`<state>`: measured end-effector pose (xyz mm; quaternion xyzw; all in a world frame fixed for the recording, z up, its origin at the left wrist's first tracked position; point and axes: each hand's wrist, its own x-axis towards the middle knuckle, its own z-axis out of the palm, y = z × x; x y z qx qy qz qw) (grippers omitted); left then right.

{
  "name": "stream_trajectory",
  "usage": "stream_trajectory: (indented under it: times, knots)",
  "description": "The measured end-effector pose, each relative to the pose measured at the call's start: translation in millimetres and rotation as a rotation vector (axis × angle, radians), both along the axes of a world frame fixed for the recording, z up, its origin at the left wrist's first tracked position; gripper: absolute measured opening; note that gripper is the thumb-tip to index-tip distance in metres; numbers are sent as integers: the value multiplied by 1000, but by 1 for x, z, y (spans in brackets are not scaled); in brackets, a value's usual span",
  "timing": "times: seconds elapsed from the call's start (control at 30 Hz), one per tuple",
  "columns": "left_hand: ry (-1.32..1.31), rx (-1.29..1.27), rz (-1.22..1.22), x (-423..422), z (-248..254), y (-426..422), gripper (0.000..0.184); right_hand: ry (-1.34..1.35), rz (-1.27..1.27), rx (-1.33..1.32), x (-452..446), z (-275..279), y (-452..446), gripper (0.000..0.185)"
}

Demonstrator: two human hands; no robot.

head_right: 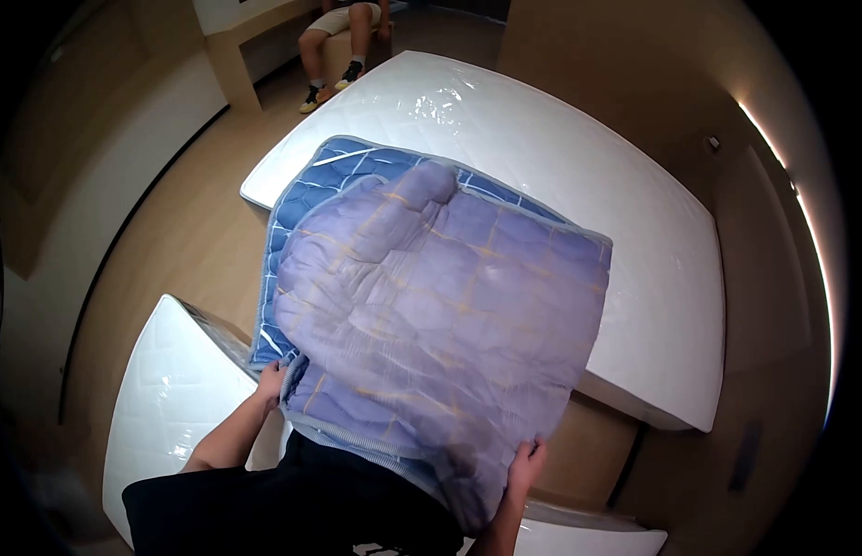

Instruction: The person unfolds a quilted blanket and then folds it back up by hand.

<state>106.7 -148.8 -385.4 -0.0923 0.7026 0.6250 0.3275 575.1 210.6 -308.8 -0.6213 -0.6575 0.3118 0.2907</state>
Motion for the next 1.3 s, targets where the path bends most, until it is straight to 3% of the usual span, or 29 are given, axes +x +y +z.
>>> stream_trajectory:
  times: [0.17,0.27,0.4,0.53,0.67,0.77,0.83,0.87,0.9,0.97,1.0,1.03,1.07,1.1,1.13,1.2,1.3]
  knots:
    - [-305,83,-129,9,41,15,62,39,3,-41,3,-4,2,42]
    - [-165,31,-292,7,23,8,65,64,1,-45,2,-4,0,42]
    - [67,-51,-100,-3,5,0,46,76,-8,-57,2,-2,0,42]
    - [333,79,16,-17,65,7,38,124,-19,-48,8,-6,-1,40]
    - [452,244,38,-26,169,20,34,223,53,-67,14,8,2,33]
    - [726,302,-72,-24,237,37,35,325,13,-81,-30,95,-12,25]
    - [937,256,-265,-10,281,55,37,404,95,100,-58,134,-21,23]
    - [890,323,-314,2,298,71,38,440,135,193,-71,151,-27,22]
    - [981,377,-452,8,307,84,41,460,153,205,-88,173,-39,27]
    - [998,522,-663,27,315,118,45,401,476,292,-114,207,-59,42]
    - [1009,526,-726,42,321,139,48,341,623,377,-131,215,-68,53]
    - [839,539,-873,56,320,157,50,277,769,464,-148,221,-78,65]
    - [971,607,-1002,69,327,178,51,275,840,416,-166,226,-87,81]
    - [1058,627,-1061,85,324,194,51,153,861,402,-170,217,-94,100]
    - [1018,665,-1059,103,311,210,52,220,863,237,-174,207,-95,118]
    - [1095,569,-1026,128,307,222,49,652,661,-155,-182,215,-106,129]
    - [664,619,-1159,135,285,221,47,253,607,219,-163,196,-115,128]
